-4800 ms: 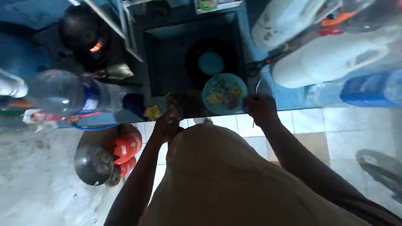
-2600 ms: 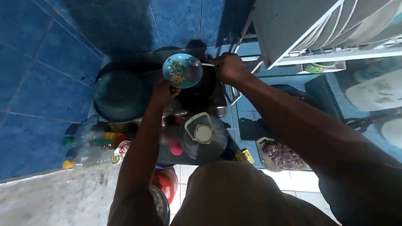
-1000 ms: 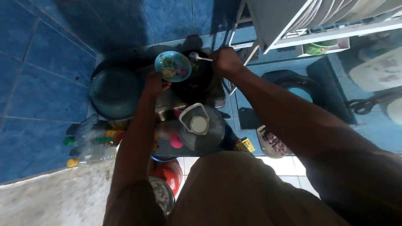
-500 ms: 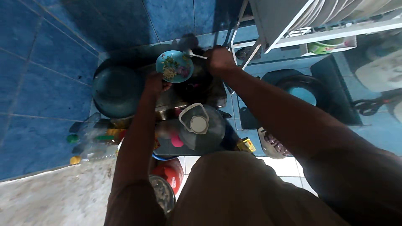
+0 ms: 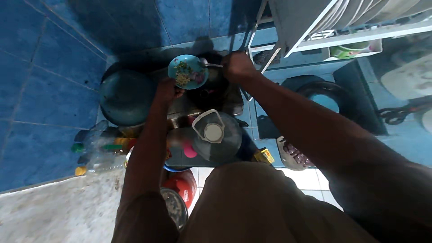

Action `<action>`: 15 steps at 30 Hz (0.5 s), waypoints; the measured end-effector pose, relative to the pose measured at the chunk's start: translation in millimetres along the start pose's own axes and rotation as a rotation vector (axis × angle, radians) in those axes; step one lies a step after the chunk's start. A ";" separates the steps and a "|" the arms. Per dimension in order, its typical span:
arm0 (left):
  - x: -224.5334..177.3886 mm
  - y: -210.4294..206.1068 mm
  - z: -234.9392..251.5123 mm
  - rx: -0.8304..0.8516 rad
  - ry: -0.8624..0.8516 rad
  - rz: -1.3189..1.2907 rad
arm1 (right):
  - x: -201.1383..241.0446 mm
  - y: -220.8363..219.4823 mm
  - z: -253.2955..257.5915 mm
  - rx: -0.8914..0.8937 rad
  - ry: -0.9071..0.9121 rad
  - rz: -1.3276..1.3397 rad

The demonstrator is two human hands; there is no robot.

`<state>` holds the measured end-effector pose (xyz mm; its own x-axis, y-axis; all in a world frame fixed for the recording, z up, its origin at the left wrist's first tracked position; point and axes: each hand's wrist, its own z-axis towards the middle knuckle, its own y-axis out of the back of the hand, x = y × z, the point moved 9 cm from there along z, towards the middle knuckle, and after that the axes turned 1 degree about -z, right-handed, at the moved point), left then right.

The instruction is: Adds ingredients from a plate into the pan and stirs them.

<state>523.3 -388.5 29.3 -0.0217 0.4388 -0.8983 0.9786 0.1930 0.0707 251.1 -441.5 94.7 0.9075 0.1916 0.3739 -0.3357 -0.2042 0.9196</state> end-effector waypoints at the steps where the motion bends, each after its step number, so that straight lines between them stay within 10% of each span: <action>1: -0.5 -0.1 -0.3 -0.002 -0.006 0.001 | 4.7 -1.8 -2.4 0.020 0.003 -0.009; 15: -2.7 5.4 0.7 -0.007 -0.024 0.008 | 9.5 6.4 -1.2 0.028 0.003 -0.051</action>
<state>528.8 -389.3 31.8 -0.0085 0.4196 -0.9077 0.9774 0.1954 0.0811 257.3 -439.9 104.3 0.9224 0.2052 0.3272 -0.2821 -0.2205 0.9337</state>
